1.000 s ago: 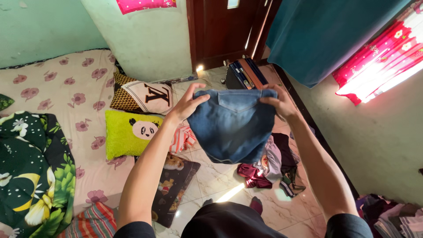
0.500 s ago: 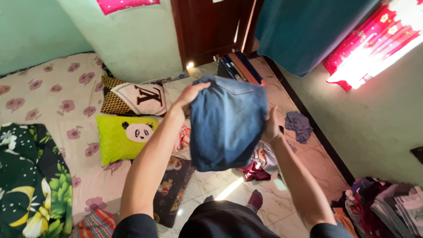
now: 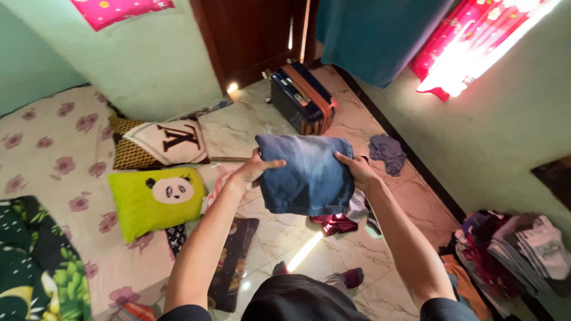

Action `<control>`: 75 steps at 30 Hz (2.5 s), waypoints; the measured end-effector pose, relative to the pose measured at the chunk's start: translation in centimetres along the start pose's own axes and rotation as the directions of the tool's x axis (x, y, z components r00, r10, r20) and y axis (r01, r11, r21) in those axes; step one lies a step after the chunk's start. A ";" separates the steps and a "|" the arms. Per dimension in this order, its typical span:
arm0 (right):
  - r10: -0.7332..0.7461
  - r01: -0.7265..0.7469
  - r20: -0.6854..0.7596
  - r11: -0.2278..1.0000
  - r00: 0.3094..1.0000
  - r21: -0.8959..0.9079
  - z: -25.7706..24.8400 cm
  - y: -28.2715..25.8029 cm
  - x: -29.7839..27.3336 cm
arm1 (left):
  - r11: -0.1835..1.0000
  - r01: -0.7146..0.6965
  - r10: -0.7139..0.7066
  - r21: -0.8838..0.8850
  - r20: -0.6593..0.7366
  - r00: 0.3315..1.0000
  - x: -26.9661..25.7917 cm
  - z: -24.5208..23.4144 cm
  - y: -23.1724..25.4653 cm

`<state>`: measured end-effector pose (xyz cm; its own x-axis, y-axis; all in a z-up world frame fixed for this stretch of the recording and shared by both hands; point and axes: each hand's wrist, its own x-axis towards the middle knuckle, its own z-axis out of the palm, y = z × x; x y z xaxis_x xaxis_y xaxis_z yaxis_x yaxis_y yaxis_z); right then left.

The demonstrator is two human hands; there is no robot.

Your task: The person picks up various items of clothing from the floor, spreads them out, and folds them into a neat stack.

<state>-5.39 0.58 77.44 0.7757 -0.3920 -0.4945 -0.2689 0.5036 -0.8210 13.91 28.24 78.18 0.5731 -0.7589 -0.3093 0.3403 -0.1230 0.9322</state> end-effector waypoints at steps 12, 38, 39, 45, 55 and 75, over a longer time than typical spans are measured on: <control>0.093 -0.113 -0.275 0.992 0.957 -0.059 -14.8 -1.8 -2.3 | 0.198 -0.333 0.280 0.922 0.272 0.921 1.0 16.7 4.5; -0.407 0.461 -0.241 0.624 0.881 0.631 -48.0 -0.8 -18.8 | 0.852 -0.369 0.047 0.371 0.648 0.760 19.2 57.3 0.8; -0.380 0.474 -0.283 0.699 0.880 0.535 -49.5 -0.8 -18.9 | 0.795 -0.411 0.055 0.447 0.622 0.781 19.8 58.5 0.2; -0.313 0.347 -0.515 0.937 0.798 -0.031 -58.6 3.6 -18.7 | 0.572 -0.454 0.248 0.683 0.384 0.889 27.8 64.4 -11.2; 0.045 0.196 -0.507 0.890 0.861 0.411 -68.0 5.6 -23.4 | 0.746 0.660 -0.581 0.084 0.566 0.585 37.0 75.3 -23.0; -0.018 0.287 -0.899 0.950 0.438 0.121 -89.7 18.2 -28.2 | 0.533 0.725 -0.780 0.436 0.585 0.222 36.4 98.9 -43.0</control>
<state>-83.34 -48.24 50.90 -0.1685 -0.8729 -0.4580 0.0363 0.4588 -0.8878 -53.63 -57.36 45.40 -0.5741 -0.4469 -0.6861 0.2723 -0.8944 0.3548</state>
